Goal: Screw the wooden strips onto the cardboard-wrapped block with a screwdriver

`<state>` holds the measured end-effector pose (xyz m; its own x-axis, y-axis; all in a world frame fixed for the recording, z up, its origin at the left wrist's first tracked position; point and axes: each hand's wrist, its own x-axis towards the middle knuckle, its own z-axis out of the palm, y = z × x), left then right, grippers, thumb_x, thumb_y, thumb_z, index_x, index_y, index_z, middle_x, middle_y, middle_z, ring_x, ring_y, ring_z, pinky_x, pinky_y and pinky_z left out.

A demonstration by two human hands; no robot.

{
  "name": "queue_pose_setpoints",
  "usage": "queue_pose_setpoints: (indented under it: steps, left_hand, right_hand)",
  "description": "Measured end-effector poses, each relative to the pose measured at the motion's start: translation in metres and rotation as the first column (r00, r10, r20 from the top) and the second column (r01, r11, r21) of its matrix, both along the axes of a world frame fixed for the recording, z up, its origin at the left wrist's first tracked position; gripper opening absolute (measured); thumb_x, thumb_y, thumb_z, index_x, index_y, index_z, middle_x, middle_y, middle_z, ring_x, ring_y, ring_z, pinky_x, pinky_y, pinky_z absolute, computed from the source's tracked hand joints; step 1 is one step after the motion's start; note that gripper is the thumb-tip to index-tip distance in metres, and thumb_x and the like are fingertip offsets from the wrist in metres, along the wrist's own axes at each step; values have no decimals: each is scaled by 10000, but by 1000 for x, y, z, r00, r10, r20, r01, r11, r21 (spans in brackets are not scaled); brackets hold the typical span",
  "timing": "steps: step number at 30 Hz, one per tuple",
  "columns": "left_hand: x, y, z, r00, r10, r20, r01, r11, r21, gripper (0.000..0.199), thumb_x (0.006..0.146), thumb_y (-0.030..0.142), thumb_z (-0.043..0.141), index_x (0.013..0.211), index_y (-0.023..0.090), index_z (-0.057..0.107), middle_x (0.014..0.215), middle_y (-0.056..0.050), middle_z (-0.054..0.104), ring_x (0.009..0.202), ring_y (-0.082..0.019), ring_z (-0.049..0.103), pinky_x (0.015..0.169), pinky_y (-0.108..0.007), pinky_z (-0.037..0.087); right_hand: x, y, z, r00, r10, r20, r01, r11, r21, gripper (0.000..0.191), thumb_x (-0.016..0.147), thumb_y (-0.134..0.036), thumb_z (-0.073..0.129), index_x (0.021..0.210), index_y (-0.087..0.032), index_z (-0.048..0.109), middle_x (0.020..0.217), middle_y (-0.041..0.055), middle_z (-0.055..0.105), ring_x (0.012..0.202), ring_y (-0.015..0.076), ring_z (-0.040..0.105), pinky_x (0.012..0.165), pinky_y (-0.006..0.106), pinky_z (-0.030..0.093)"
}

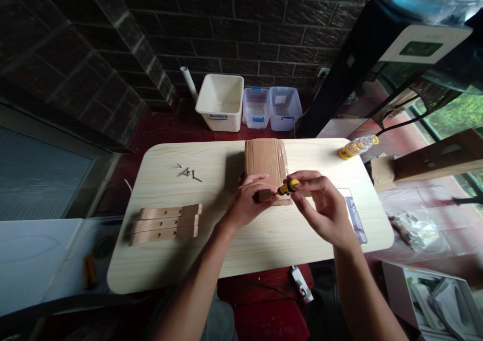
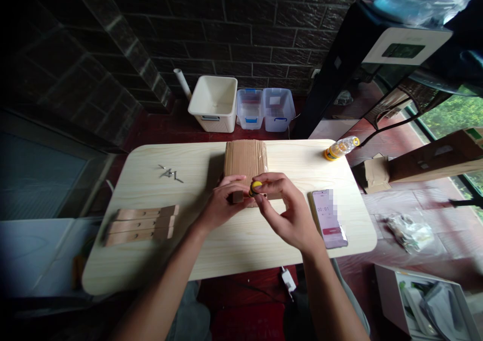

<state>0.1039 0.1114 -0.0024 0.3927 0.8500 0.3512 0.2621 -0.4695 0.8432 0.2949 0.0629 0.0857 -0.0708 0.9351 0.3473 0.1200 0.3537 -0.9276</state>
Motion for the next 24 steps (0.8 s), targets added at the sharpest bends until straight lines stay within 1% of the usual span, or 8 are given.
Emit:
queue_pose_setpoints:
  steps: [5,13,16,21,24]
  left_hand:
    - [0,0,0,1000,2,-5,-2,1000,-1,128,835,312,742,944,249,715,1019,-35,750,1278,-253,545,1048,-455,482]
    - [1,0,0,1000,5,6,-5,1000,6,142,829,294,751,955,239,715,1021,-41,750,1261,-253,557,1051,-450,478]
    - [1,0,-1,1000,7,5,-7,1000,12,145,826,293,754,956,240,716,1010,-39,753,1260,-254,558,1050,-452,478]
    - [1,0,-2,1000,1,11,-1,1000,5,143,827,296,753,954,243,718,1009,-34,755,1267,-254,550,1045,-450,480]
    - [1,0,-2,1000,-2,11,2,1000,-3,143,829,302,751,956,246,720,1010,-33,754,1270,-254,548,1052,-454,476]
  right_hand:
    - [0,-3,6,1000,6,9,-5,1000,-28,103,926,-314,648,1017,-267,661,1260,88,647,1196,266,609,1021,514,505]
    - [3,-2,1,1000,-13,23,13,1000,-14,102,929,-263,637,1028,-271,662,1190,71,666,1160,242,629,972,452,547]
    - [3,-2,2,1000,-15,25,15,1000,-6,99,929,-253,635,1023,-270,659,1178,71,666,1156,244,629,976,464,542]
    - [1,-3,4,1000,-4,11,4,1000,-22,116,929,-259,637,1044,-273,648,1243,77,648,1163,253,629,1012,502,515]
    - [-1,-3,3,1000,0,6,0,1000,-27,109,928,-266,640,1037,-274,641,1219,76,657,1169,253,625,999,496,525]
